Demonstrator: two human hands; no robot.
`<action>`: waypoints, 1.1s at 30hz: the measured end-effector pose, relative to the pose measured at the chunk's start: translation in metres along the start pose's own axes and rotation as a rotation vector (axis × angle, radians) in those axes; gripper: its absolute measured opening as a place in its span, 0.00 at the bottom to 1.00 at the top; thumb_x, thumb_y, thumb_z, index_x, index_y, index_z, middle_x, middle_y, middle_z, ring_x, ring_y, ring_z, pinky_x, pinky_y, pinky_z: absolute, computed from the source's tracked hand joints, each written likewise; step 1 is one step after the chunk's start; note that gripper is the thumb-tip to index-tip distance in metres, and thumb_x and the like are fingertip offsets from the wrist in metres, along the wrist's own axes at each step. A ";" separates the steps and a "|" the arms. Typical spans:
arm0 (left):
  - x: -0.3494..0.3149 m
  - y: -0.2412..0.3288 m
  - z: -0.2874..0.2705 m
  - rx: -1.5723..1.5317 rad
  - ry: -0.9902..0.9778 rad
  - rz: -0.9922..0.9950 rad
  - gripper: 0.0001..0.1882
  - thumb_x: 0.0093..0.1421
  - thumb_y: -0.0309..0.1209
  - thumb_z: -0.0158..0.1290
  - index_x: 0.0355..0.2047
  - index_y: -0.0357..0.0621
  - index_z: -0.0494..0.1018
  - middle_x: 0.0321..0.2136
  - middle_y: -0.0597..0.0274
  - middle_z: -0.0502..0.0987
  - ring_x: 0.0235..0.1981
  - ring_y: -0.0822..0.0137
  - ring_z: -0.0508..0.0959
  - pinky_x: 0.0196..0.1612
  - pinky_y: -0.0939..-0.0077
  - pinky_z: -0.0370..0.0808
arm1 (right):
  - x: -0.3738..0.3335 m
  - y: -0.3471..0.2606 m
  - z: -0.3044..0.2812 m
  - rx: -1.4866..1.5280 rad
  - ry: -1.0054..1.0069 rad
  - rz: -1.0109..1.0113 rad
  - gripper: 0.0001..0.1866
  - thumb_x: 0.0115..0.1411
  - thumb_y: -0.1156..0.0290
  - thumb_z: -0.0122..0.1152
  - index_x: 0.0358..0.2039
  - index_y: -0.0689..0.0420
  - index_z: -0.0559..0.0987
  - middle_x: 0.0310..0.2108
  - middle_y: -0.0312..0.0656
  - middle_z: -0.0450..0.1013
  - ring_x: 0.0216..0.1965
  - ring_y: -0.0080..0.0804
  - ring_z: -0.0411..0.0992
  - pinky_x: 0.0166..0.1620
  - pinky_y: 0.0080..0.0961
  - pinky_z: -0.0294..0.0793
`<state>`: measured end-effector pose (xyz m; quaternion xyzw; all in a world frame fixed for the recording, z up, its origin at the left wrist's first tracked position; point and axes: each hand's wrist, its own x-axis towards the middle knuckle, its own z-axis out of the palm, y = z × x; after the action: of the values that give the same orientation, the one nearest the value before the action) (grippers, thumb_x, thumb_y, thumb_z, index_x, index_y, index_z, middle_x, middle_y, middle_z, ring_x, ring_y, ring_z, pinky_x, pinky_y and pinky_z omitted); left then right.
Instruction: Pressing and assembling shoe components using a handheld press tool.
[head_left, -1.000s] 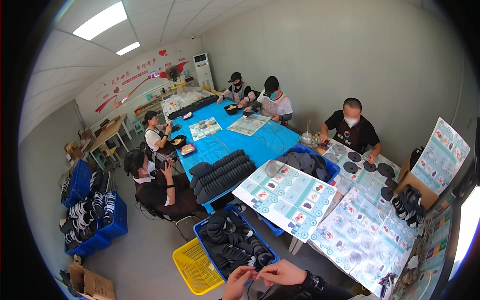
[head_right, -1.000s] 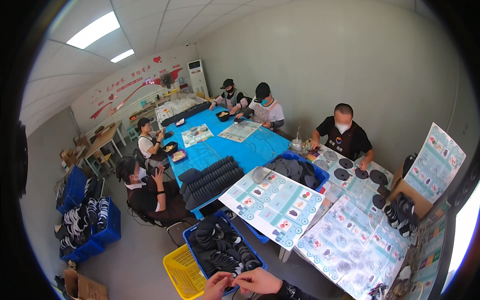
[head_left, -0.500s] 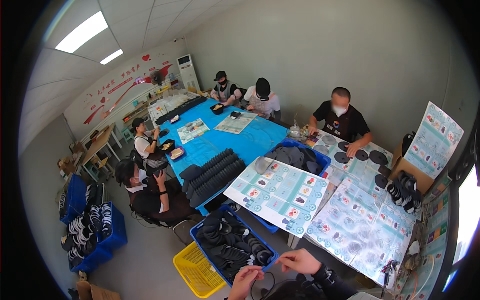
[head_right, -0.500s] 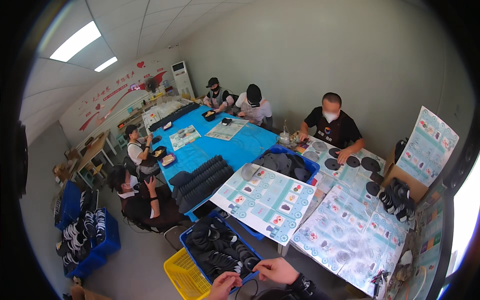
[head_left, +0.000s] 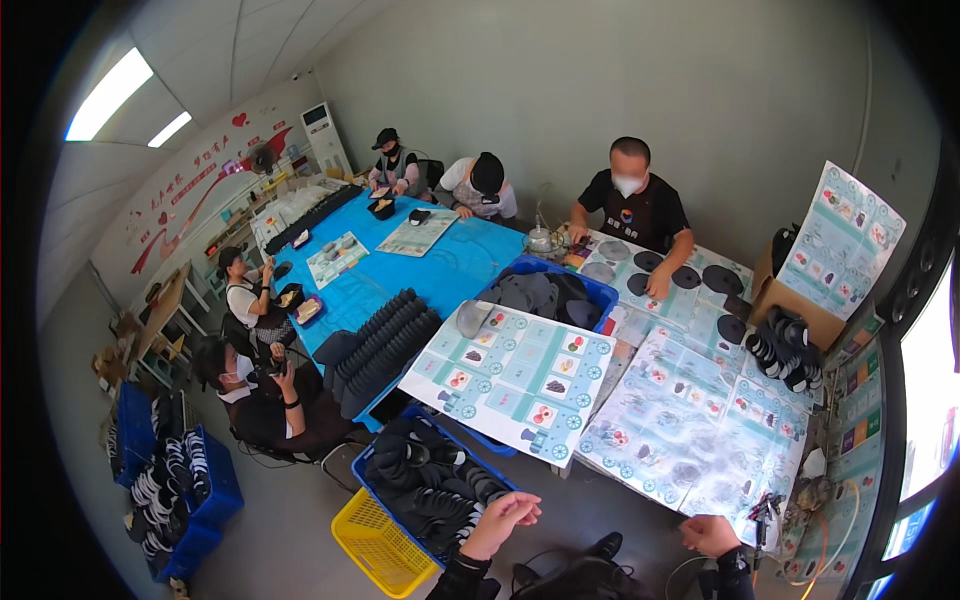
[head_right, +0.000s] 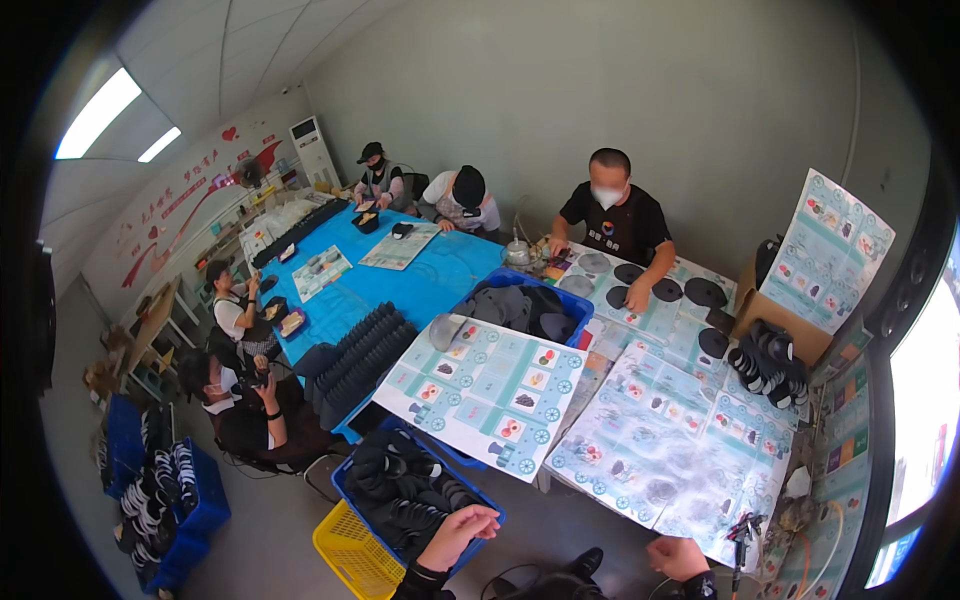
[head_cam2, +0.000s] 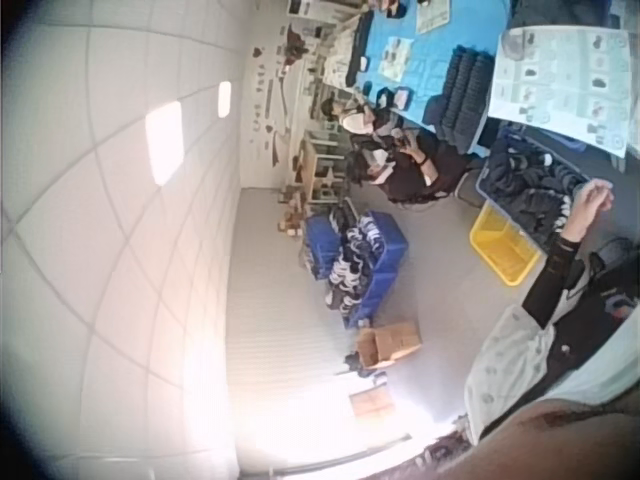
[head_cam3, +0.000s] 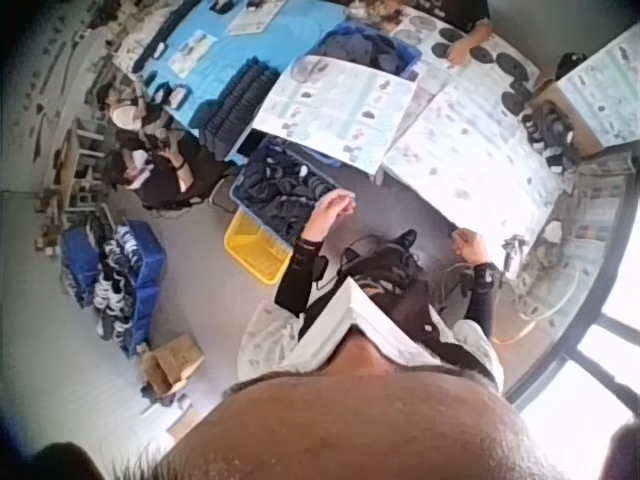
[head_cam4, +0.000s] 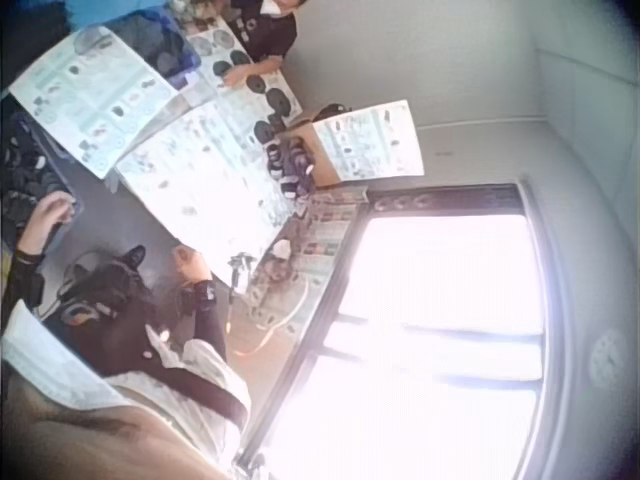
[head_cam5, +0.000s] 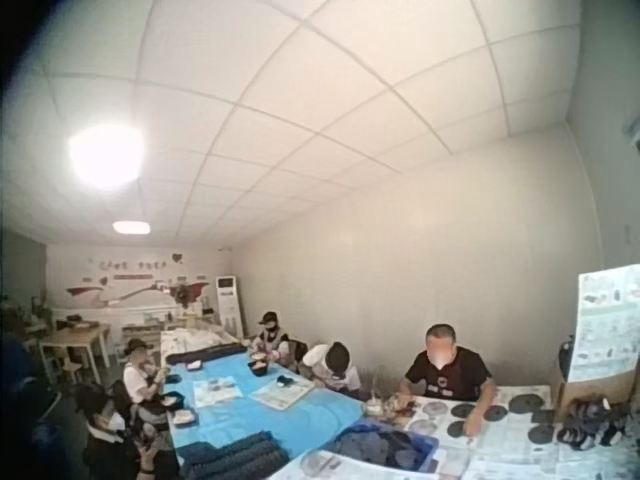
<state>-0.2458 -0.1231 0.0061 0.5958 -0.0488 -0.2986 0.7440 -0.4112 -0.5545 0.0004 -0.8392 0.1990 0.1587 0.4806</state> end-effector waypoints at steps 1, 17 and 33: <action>0.011 0.004 0.010 0.000 -0.005 -0.011 0.13 0.73 0.32 0.49 0.51 0.36 0.75 0.39 0.59 0.79 0.39 0.72 0.79 0.48 0.78 0.76 | -0.003 0.033 -0.011 -0.013 0.009 0.050 0.14 0.64 0.62 0.62 0.37 0.61 0.85 0.25 0.40 0.82 0.25 0.24 0.80 0.31 0.23 0.79; 0.169 -0.051 0.099 0.914 0.176 0.072 0.16 0.65 0.33 0.59 0.49 0.38 0.73 0.34 0.56 0.80 0.33 0.61 0.80 0.39 0.72 0.77 | -0.037 0.357 0.047 0.092 -0.096 0.652 0.15 0.65 0.64 0.54 0.32 0.60 0.84 0.26 0.40 0.83 0.26 0.27 0.82 0.31 0.26 0.83; 0.248 -0.046 0.187 1.389 0.156 0.435 0.30 0.51 0.30 0.68 0.49 0.35 0.65 0.43 0.43 0.70 0.47 0.42 0.73 0.50 0.54 0.70 | -0.055 0.320 0.043 0.123 0.217 0.721 0.16 0.61 0.63 0.55 0.40 0.58 0.85 0.29 0.40 0.83 0.30 0.29 0.83 0.39 0.28 0.82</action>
<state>-0.1414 -0.4134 -0.0525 0.9266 -0.2911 -0.0010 0.2382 -0.6179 -0.6538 -0.2337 -0.6969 0.5404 0.2154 0.4195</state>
